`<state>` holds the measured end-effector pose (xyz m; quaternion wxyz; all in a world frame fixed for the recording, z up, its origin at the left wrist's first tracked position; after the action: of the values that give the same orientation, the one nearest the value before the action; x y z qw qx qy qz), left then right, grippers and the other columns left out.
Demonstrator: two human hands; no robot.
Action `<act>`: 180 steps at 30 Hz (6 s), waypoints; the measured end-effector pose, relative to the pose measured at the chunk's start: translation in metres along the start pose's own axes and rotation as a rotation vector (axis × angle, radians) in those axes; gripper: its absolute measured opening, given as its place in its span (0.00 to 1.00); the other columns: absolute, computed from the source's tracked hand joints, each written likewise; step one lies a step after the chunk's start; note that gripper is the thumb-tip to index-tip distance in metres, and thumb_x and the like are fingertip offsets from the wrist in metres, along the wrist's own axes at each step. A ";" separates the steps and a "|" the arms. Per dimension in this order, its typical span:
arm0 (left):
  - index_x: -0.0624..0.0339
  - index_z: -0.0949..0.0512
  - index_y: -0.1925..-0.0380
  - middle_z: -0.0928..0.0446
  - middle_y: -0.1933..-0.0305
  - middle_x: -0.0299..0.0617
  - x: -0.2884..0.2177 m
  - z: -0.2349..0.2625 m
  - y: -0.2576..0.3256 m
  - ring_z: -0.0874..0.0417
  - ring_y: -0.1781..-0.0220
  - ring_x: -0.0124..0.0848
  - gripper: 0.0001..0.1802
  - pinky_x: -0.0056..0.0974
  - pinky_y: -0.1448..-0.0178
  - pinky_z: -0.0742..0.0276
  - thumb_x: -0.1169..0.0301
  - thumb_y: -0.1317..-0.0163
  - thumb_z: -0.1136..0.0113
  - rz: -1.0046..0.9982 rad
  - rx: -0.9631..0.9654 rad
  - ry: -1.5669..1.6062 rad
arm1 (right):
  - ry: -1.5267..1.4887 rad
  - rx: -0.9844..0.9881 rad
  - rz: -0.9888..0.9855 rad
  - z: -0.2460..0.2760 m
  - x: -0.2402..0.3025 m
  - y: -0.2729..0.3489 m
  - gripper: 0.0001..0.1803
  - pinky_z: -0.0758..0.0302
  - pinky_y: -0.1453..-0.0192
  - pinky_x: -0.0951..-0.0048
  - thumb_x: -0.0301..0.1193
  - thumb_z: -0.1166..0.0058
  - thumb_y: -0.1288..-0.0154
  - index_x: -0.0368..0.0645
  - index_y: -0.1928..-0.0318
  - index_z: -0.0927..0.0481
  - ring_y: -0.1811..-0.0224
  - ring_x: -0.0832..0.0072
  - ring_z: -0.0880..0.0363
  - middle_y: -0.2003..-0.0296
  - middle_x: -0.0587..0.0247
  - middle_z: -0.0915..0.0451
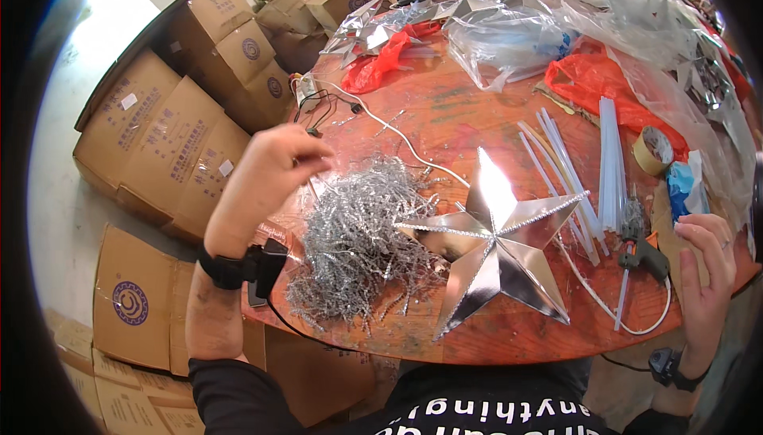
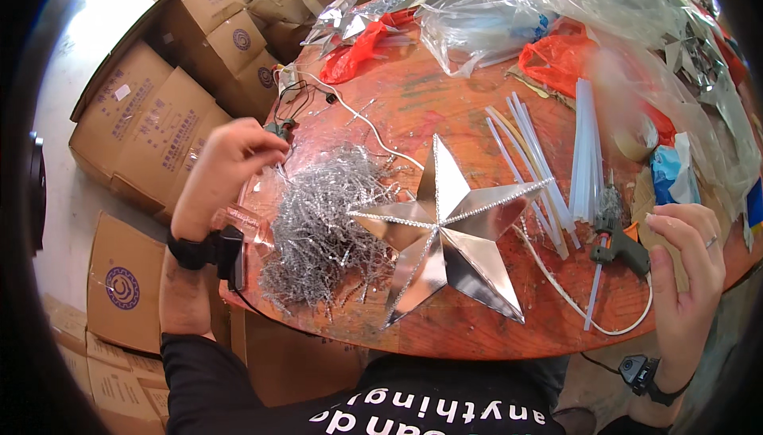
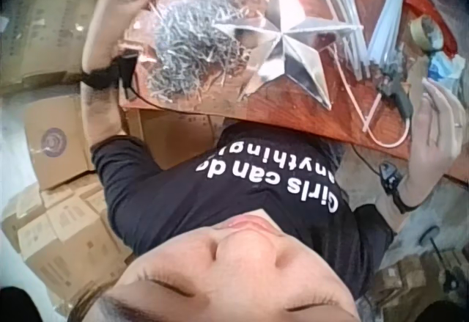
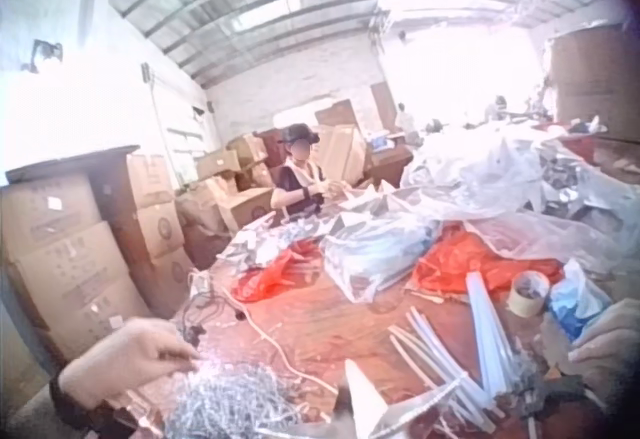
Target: Decorating a large metallic star with a silver beaded string and hot glue gun.
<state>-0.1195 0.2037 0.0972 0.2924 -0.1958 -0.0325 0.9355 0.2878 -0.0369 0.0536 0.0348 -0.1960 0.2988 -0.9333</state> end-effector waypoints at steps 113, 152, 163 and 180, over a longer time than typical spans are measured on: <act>0.63 0.21 0.73 0.28 0.73 0.39 -0.126 -0.147 0.015 0.28 0.75 0.30 0.10 0.35 0.70 0.33 0.73 0.35 0.30 -0.217 -0.002 0.240 | -0.707 0.624 -0.250 -0.101 0.024 0.056 0.07 0.29 0.77 0.70 0.33 0.30 0.39 0.45 0.69 0.15 0.81 0.69 0.21 0.82 0.65 0.22; 0.64 0.25 0.67 0.28 0.69 0.32 -0.105 -0.165 -0.002 0.32 0.68 0.20 0.08 0.28 0.62 0.34 0.76 0.39 0.33 0.100 0.278 0.505 | -0.934 0.869 -0.550 -0.119 0.015 0.087 0.12 0.29 0.74 0.68 0.31 0.43 0.28 0.40 0.70 0.16 0.81 0.65 0.22 0.81 0.59 0.21; 0.64 0.26 0.68 0.29 0.70 0.31 -0.102 -0.167 -0.001 0.33 0.68 0.20 0.07 0.27 0.62 0.35 0.78 0.40 0.36 0.147 0.286 0.516 | -1.146 0.888 -0.905 -0.125 0.006 0.094 0.16 0.31 0.70 0.76 0.32 0.47 0.26 0.38 0.72 0.18 0.76 0.85 0.28 0.79 0.70 0.22; 0.63 0.26 0.68 0.31 0.70 0.30 -0.102 -0.167 0.000 0.35 0.68 0.20 0.06 0.27 0.62 0.37 0.77 0.40 0.37 0.116 0.266 0.479 | -1.186 1.067 -0.909 -0.134 0.009 0.100 0.19 0.34 0.70 0.76 0.35 0.48 0.25 0.40 0.74 0.19 0.77 0.87 0.33 0.81 0.74 0.26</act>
<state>0.0220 0.1377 -0.0206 0.2607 -0.3729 0.1720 0.8737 0.2228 -0.0473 -0.1004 -0.1021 -0.6994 -0.3445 -0.6179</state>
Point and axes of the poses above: each hand's wrist, its own y-axis away from the middle knuckle, its own z-axis out of the back of the hand, x = y × z, the point moved 7 cm from there along -y, towards the middle knuckle
